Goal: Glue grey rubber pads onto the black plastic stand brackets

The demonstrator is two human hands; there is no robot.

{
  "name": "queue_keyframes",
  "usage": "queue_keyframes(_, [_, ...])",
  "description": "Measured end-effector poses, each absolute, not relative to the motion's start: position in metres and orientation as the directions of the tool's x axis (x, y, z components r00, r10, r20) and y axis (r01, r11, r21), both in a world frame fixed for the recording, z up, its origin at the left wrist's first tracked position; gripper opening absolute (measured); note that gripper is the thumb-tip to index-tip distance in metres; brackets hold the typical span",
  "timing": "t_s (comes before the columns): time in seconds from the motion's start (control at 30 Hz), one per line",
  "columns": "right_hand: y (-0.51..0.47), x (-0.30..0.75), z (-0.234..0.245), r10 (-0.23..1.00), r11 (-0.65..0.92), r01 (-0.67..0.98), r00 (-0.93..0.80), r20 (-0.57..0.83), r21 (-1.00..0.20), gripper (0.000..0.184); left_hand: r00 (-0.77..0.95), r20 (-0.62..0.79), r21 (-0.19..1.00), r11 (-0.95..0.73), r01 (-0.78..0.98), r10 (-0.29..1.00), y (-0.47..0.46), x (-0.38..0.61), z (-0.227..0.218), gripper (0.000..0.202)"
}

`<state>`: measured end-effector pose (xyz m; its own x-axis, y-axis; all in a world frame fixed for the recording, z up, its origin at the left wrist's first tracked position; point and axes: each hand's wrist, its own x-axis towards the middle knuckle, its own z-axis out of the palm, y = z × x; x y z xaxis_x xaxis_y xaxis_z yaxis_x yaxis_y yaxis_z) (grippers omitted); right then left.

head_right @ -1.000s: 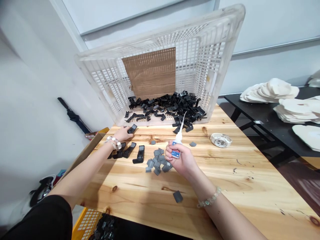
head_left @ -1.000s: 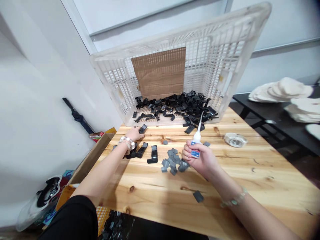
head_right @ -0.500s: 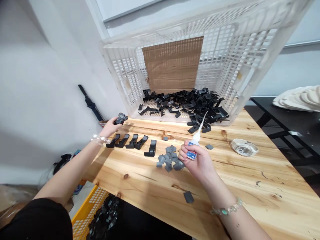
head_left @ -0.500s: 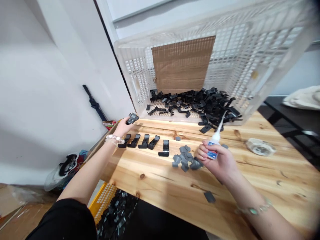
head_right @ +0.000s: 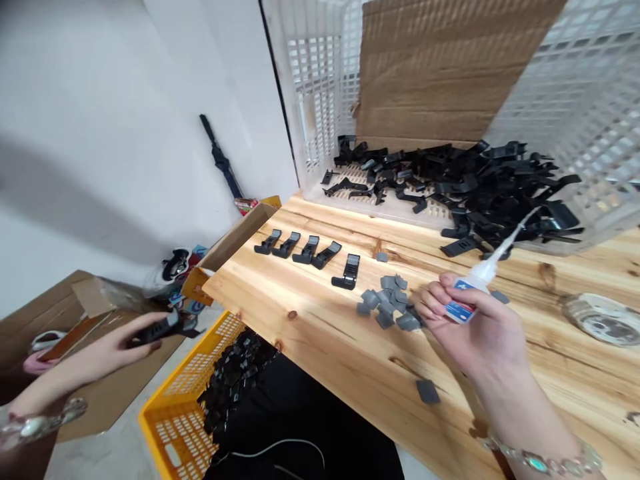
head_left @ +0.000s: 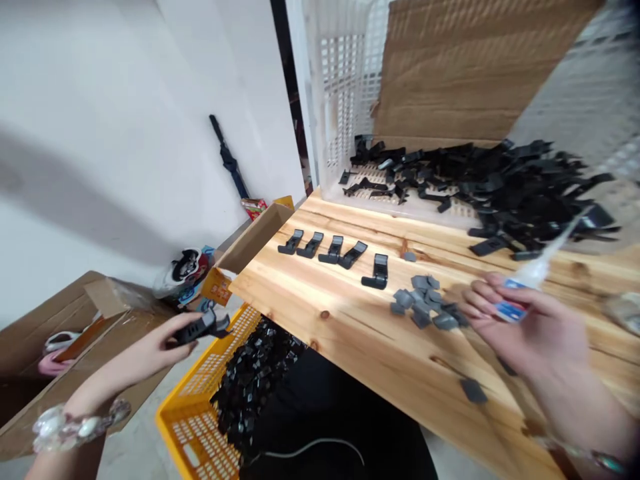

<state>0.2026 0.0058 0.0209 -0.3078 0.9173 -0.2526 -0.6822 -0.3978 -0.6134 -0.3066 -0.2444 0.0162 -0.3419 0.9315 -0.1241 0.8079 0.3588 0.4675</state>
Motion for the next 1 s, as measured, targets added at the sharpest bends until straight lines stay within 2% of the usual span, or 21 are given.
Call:
queue_keyframes(0.07, [0.005,0.201,0.022,0.915,-0.402,-0.685,-0.300,-0.268,-0.608,0.025,-0.296,-0.233,0.468,0.373,0.801,0.927,-0.253,-0.302,0.009,0.059])
queue_keyframes(0.1, [0.005,0.200,0.022,0.915,-0.404,-0.684,-0.297,-0.273,-0.607,0.025,-0.302,-0.235,0.481,0.381,0.789,0.924,-0.250,-0.299,0.008,0.061])
queue_keyframes(0.2, [0.003,0.198,0.023,0.918,-0.395,-0.684,-0.281,-0.278,-0.613,0.022,-0.396,-0.056,0.553,0.358,0.752,0.917,-0.216,-0.285,0.016,0.063])
queue_keyframes(0.27, [0.002,0.197,0.024,0.923,-0.386,-0.684,-0.273,-0.273,-0.620,0.020,-0.381,0.102,0.561,0.263,0.785,0.919,-0.176,-0.269,0.023,0.060])
queue_keyframes(0.37, [0.003,0.196,0.023,0.928,-0.372,-0.667,-0.273,-0.253,-0.645,0.022,-0.223,0.234,0.505,0.078,0.860,0.946,-0.105,-0.235,0.025,0.059])
queue_keyframes(0.47, [0.004,0.196,0.021,0.930,-0.367,-0.648,-0.269,-0.250,-0.668,0.023,0.003,0.236,0.343,-0.087,0.935,0.972,-0.041,-0.200,0.012,0.066])
queue_keyframes(0.53, [0.005,0.195,0.020,0.928,-0.373,-0.650,-0.268,-0.260,-0.662,0.021,0.037,0.224,0.320,-0.109,0.941,0.974,-0.009,-0.183,0.002,0.061])
queue_keyframes(0.63, [0.004,0.196,0.020,0.921,-0.389,-0.660,-0.283,-0.268,-0.643,0.020,0.027,0.231,0.306,-0.099,0.947,0.973,0.011,-0.175,-0.010,0.040])
queue_keyframes(0.73, [0.004,0.198,0.020,0.918,-0.395,-0.657,-0.300,-0.259,-0.642,0.020,0.009,0.246,0.299,-0.085,0.950,0.969,-0.003,-0.181,-0.014,0.033])
queue_keyframes(0.87, [0.004,0.201,0.020,0.923,-0.382,-0.652,-0.307,-0.231,-0.655,0.021,-0.041,0.268,0.314,-0.047,0.948,0.963,-0.069,-0.197,-0.008,0.029])
queue_keyframes(1.0, [0.002,0.199,0.020,0.920,-0.387,-0.645,-0.321,-0.226,-0.659,0.018,-0.214,0.323,0.343,0.096,0.934,0.922,-0.162,-0.214,-0.007,0.028])
